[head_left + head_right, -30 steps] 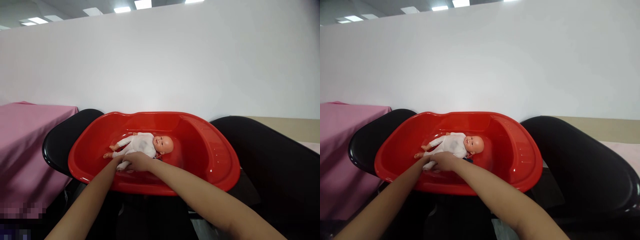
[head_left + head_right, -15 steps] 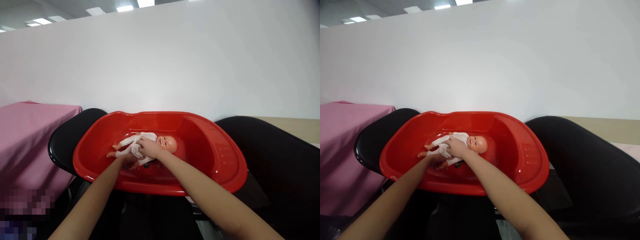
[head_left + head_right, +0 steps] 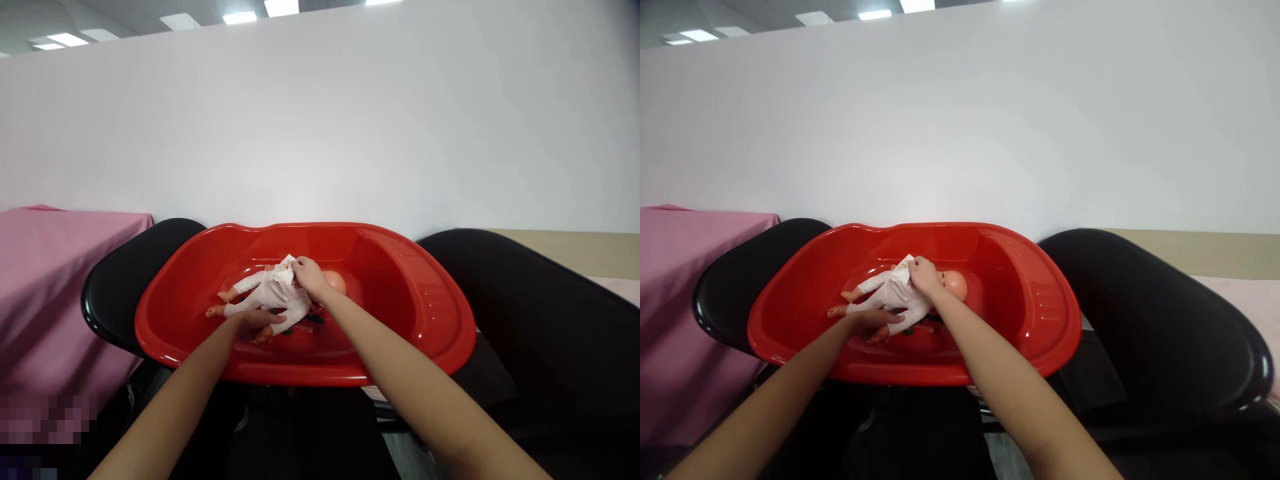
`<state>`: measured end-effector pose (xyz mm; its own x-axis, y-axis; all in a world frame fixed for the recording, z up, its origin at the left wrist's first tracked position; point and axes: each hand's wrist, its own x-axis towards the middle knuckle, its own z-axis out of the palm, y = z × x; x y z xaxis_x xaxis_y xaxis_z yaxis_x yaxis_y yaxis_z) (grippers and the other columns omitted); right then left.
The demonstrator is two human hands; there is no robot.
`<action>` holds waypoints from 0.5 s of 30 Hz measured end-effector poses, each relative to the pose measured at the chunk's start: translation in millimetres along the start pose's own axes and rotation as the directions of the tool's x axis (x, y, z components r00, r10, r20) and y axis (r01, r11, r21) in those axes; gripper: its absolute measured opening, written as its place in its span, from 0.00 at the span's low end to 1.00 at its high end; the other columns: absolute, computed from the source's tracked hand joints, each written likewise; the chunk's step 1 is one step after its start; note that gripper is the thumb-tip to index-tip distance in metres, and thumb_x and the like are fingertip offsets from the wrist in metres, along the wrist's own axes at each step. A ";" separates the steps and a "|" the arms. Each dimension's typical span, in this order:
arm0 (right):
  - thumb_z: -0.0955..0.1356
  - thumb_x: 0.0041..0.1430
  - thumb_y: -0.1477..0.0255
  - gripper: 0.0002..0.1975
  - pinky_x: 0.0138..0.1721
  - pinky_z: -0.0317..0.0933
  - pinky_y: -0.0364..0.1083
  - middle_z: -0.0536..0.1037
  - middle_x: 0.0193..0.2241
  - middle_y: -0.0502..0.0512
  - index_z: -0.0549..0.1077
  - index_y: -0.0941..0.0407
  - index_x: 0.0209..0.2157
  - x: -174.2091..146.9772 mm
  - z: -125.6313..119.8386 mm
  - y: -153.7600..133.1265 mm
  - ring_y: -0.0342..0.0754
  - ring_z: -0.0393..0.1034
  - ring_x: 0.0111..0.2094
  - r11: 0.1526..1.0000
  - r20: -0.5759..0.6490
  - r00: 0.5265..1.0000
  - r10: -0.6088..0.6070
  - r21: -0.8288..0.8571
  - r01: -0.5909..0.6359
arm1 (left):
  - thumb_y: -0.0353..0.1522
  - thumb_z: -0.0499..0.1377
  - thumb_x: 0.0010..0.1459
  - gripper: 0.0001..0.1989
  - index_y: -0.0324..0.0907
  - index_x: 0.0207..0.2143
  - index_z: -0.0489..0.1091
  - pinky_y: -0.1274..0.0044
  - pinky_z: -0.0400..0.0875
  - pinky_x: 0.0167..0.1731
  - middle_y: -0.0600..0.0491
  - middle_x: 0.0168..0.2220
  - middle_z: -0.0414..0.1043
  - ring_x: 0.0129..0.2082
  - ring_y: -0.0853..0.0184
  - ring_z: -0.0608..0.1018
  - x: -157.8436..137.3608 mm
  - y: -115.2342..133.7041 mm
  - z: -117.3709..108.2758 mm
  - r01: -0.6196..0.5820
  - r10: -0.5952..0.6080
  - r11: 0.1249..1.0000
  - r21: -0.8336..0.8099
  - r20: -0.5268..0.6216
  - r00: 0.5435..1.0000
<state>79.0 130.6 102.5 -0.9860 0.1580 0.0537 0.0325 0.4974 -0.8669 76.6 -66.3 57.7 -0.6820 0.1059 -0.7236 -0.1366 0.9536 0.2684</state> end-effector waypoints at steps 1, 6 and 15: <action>0.63 0.75 0.63 0.12 0.35 0.64 0.44 0.79 0.36 0.58 0.70 0.55 0.38 0.2 1.3 2.6 0.48 0.73 0.34 0.992 0.027 0.999 0.028 0.121 -0.031 | 0.61 0.59 0.57 0.40 0.46 0.61 0.81 0.74 0.77 0.47 0.46 0.44 0.88 0.55 0.53 0.84 0.3 2.1 0.1 0.005 -0.005 1.000 -0.016 -0.006 1.000; 0.67 0.64 0.63 0.08 0.39 0.68 0.42 0.75 0.36 0.51 0.66 0.53 0.36 -0.4 4.1 3.1 0.46 0.71 0.37 0.852 0.009 1.000 0.014 0.524 -0.016 | 0.59 0.64 0.53 0.43 0.37 0.59 0.81 0.72 0.78 0.49 0.38 0.44 0.87 0.52 0.49 0.85 1.8 5.9 -1.4 0.068 -0.064 0.998 0.010 -0.216 0.974; 0.67 0.70 0.61 0.13 0.43 0.66 0.44 0.77 0.39 0.54 0.72 0.56 0.37 -11.9 15.7 -5.8 0.47 0.70 0.40 0.929 0.257 0.940 -0.225 0.348 0.127 | 0.42 0.56 0.53 0.22 0.34 0.33 0.81 0.70 0.79 0.39 0.37 0.34 0.84 0.45 0.49 0.85 19.6 8.4 2.1 -0.005 -0.438 0.774 -0.633 -0.541 0.718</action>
<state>87.9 112.4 99.1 -0.9761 -0.1823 0.1183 -0.1522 0.1849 -0.9709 63.6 -55.7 44.5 -0.8187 -0.4938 -0.2931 -0.5571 0.5595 0.6137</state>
